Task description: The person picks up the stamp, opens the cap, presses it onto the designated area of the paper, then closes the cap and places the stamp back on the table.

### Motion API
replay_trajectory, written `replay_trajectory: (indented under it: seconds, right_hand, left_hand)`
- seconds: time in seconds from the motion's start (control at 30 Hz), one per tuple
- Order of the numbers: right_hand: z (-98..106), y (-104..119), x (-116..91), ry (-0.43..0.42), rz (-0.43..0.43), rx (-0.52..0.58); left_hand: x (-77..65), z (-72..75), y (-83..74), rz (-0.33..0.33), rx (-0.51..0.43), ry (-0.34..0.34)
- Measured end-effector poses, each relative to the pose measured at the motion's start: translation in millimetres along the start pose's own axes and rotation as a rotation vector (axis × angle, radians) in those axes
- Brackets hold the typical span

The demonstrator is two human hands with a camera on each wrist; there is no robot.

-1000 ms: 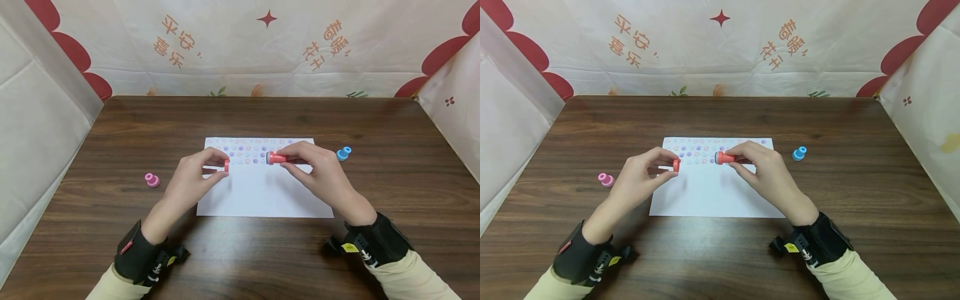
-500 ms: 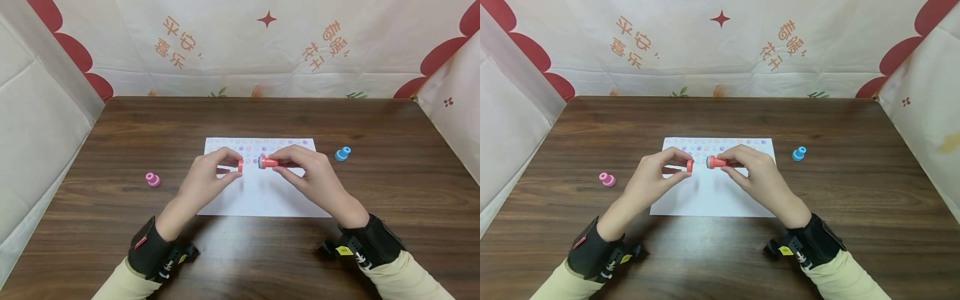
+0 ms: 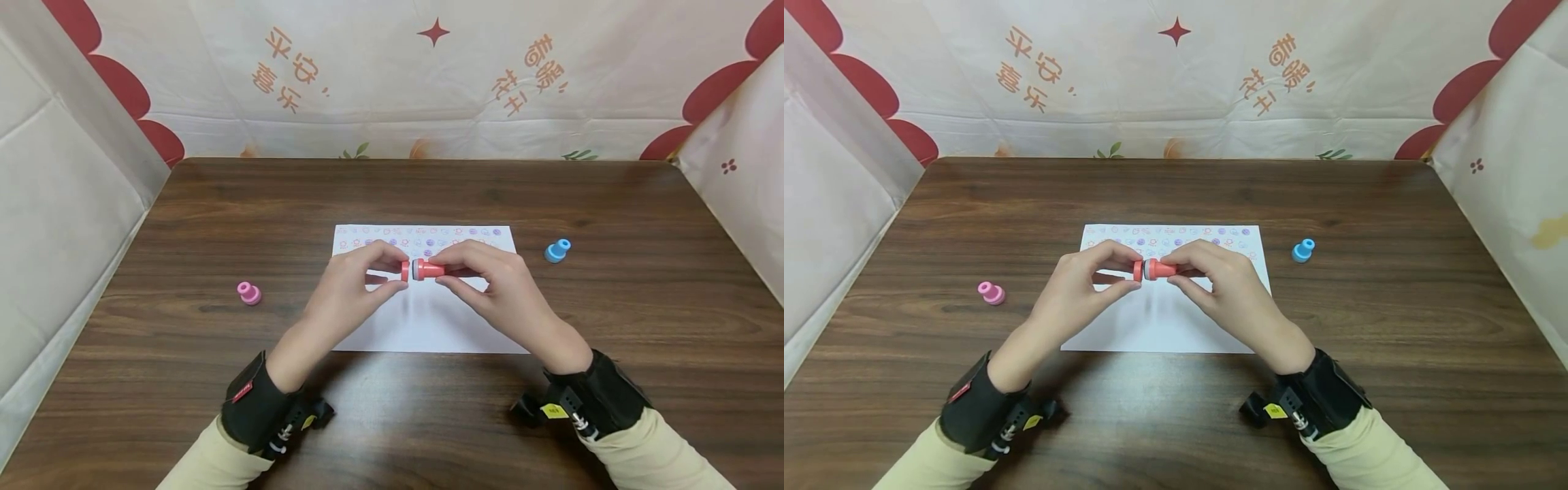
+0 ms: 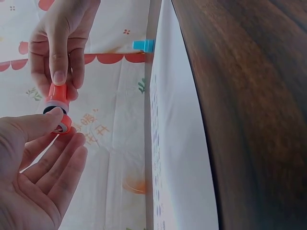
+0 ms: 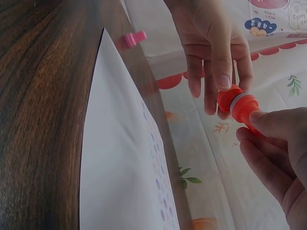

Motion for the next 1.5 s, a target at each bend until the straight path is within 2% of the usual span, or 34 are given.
replay_trajectory:
  seconds: [0.6,1.3,1.5]
  right_hand:
    - [-2.3,1.3,0.6,-0.012,0.010,0.036]
    - [-3.8,0.4,-1.2,0.002,-0.005,0.031]
    - [-4.3,1.5,-1.3,-0.001,0.012,0.027]
  left_hand:
    - [0.0,-1.0,-3.9,-0.031,-0.074,-0.029]
    - [0.3,-3.2,-5.9,-0.041,-0.074,-0.033]
    - [-0.6,-2.5,-7.0,-0.069,-0.072,-0.045]
Point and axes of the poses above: each hand's wrist, its own x-axis towards the middle knuckle, its own z-axis out of the back of the hand, y = z × x, the point moved 7 cm from there along x, towards the middle knuckle, and after that the axes turned 1 degree about z, right-handed, at the moved point
